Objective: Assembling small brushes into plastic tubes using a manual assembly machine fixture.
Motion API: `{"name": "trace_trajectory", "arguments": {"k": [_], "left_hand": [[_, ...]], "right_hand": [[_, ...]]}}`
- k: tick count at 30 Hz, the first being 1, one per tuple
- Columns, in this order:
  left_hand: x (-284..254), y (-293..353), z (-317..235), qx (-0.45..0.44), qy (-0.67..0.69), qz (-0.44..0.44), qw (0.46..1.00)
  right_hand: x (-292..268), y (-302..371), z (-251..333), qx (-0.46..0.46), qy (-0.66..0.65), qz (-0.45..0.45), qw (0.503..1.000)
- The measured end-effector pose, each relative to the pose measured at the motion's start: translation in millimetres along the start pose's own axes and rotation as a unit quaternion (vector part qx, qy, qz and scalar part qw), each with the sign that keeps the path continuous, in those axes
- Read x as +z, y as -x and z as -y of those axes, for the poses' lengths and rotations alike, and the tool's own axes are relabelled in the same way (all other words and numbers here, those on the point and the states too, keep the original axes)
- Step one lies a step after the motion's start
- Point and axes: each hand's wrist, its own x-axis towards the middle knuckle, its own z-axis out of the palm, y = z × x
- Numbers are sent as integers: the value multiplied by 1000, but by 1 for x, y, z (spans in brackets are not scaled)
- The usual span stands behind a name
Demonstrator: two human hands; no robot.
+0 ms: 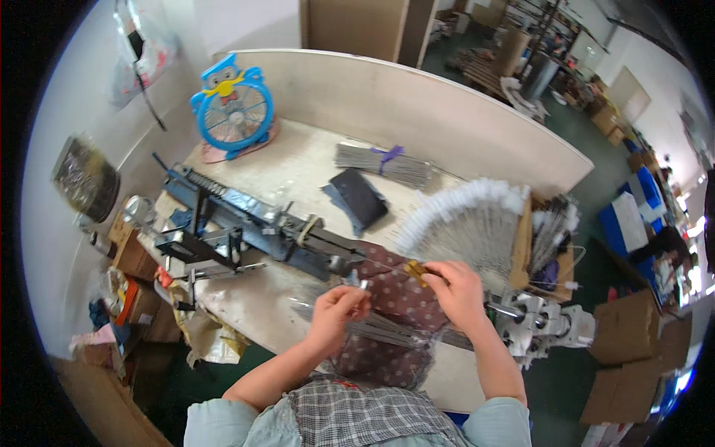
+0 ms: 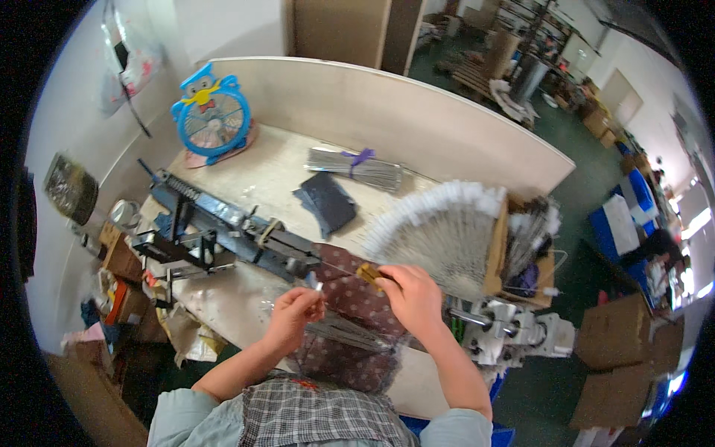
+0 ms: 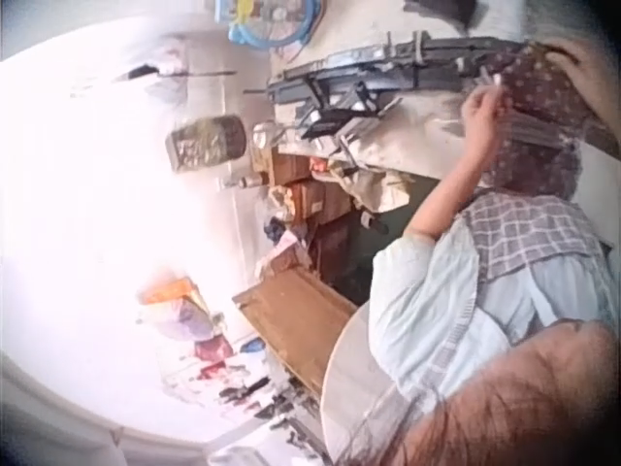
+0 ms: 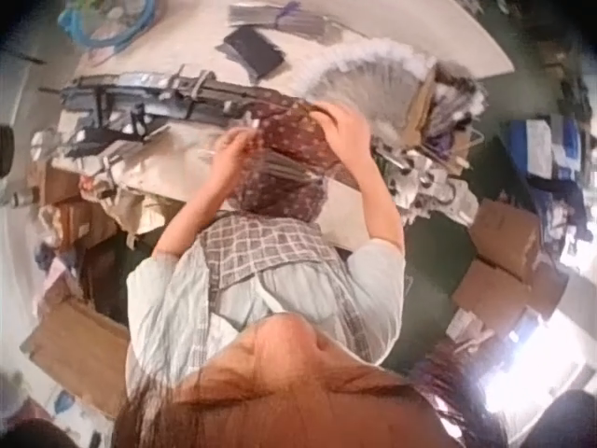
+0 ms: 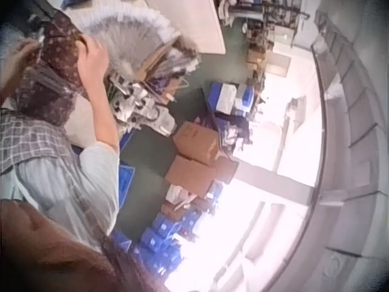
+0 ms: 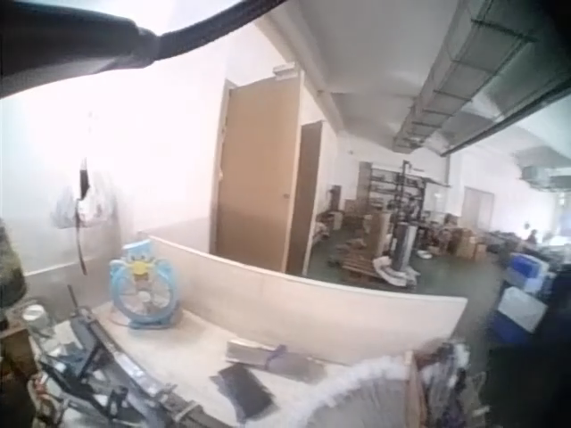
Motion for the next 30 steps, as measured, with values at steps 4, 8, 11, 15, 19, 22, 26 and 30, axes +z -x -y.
{"name": "trace_trajectory", "arguments": {"k": [4,8,11,15,19,22,26,30], "left_hand": [[50,-23,10,5,-15,42,999],[62,-29,20,32,-45,55,997],[64,-29,24,54,-71,59,994],[66,-34,33,71,-90,57,992],[67,-25,16,34,-94,1,995],[52,-20,5,72,-13,-65,995],[54,-21,-6,-4,33,-71,997],[46,-24,-4,-13,52,-51,997]], "right_hand": [[1,8,-13,157,-202,89,963],[-9,15,-15,88,-127,52,987],[-14,17,-17,84,-145,52,984],[-21,20,-22,59,-206,80,974],[-21,20,-22,-67,-119,65,989],[-10,-2,-3,-98,-20,-33,994],[26,-29,11,-85,52,-48,994],[35,-34,15,-58,-36,30,997]]}}
